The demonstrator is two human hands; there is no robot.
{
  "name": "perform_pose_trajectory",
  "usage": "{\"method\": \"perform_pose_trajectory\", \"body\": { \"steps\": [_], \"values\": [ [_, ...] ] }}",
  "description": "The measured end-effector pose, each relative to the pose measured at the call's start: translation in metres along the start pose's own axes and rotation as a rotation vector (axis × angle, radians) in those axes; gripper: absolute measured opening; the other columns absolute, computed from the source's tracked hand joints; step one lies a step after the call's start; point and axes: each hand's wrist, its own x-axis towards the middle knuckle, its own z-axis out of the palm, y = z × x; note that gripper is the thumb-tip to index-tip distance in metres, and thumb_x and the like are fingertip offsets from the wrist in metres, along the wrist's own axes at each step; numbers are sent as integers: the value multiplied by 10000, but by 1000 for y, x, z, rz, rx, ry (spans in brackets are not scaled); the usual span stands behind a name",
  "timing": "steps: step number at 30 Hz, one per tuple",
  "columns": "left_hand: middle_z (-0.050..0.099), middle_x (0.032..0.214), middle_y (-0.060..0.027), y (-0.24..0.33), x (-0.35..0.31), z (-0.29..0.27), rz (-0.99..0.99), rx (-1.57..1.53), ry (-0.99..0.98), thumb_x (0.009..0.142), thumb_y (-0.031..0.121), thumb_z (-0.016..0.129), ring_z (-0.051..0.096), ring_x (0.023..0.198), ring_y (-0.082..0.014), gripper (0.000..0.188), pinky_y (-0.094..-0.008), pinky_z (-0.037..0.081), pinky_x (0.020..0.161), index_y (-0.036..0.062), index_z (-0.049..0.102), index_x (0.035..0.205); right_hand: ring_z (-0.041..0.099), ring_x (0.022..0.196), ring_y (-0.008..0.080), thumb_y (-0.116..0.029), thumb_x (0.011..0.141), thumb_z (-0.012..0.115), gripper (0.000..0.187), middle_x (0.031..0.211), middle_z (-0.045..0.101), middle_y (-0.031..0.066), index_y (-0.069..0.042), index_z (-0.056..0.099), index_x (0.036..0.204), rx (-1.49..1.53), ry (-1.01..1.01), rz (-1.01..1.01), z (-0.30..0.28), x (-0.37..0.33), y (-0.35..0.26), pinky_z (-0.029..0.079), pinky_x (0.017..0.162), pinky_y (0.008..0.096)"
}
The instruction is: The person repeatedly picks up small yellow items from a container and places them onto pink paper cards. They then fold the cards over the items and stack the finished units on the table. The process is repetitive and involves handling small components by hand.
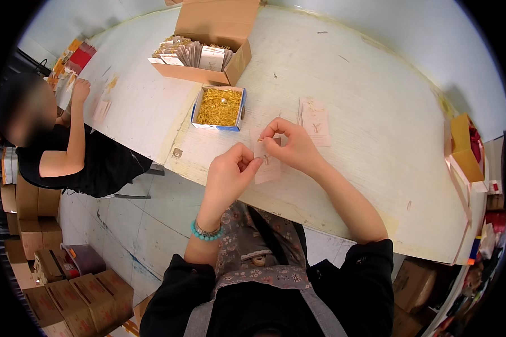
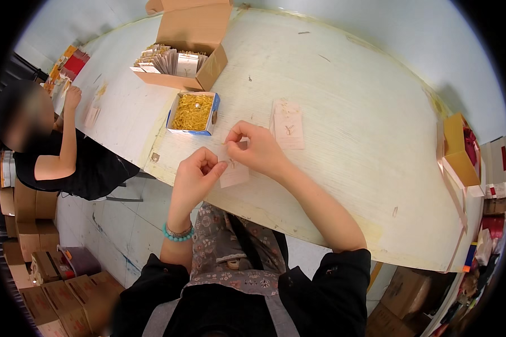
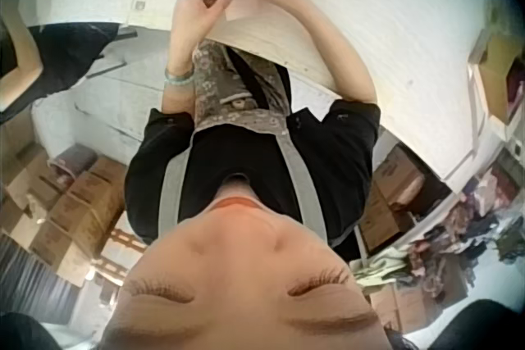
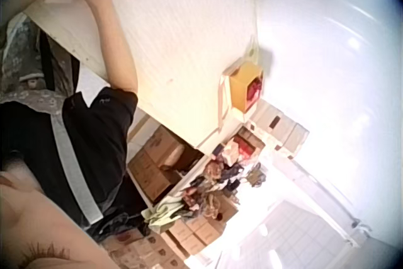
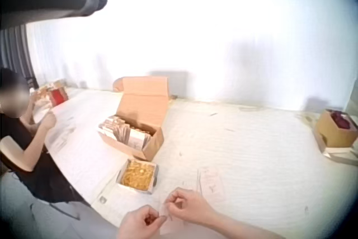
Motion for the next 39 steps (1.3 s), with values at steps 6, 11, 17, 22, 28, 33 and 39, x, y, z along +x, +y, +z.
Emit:
{"method": "perform_pose_trajectory", "body": {
  "steps": [6,11,17,22,28,33,39],
  "values": [
    [606,621,-72,1,-5,5,156,229,125,789,112,701,599,531,-197,169,-291,462,506,48,546,769,612,883,102,-81,820,624,178,913,685,49,-5,670,974,6,-20,88,-4,1,-7,488,778,256],
    [610,632,-87,2,-3,5,151,203,83,795,110,692,610,559,-201,151,-298,468,519,48,555,786,627,843,99,-122,834,665,168,900,705,64,1,705,941,-24,9,86,-13,3,-3,492,761,250],
    [652,739,-100,-18,32,5,155,111,86,832,163,653,628,627,-248,101,-328,486,572,70,634,867,628,778,105,-139,829,660,163,849,705,58,-25,710,935,-182,304,161,-49,11,-10,490,696,249],
    [676,787,-71,-35,92,-36,234,776,335,805,192,657,630,674,-264,132,-331,497,606,84,689,872,633,784,191,-171,816,650,184,882,690,74,-53,707,944,-556,486,173,-79,13,1,492,704,310],
    [671,938,-55,-33,100,-44,-6,745,216,767,202,684,639,779,-264,102,-346,498,653,129,702,835,549,998,223,-172,783,668,204,1049,641,41,-100,697,972,-962,639,-158,-75,15,23,421,824,379],
    [653,1003,-55,-36,82,-44,222,403,395,780,141,699,604,722,-191,106,-279,483,645,66,699,854,552,990,244,-153,778,671,179,1007,649,41,-99,701,946,-998,634,-292,-59,12,9,420,821,385],
    [632,938,-19,-9,45,-14,121,-376,203,804,58,702,479,655,-52,103,-208,438,627,14,681,895,584,725,169,-191,815,689,191,818,663,61,-31,698,918,-206,201,-94,-5,-2,-26,469,649,294]
  ]
}}
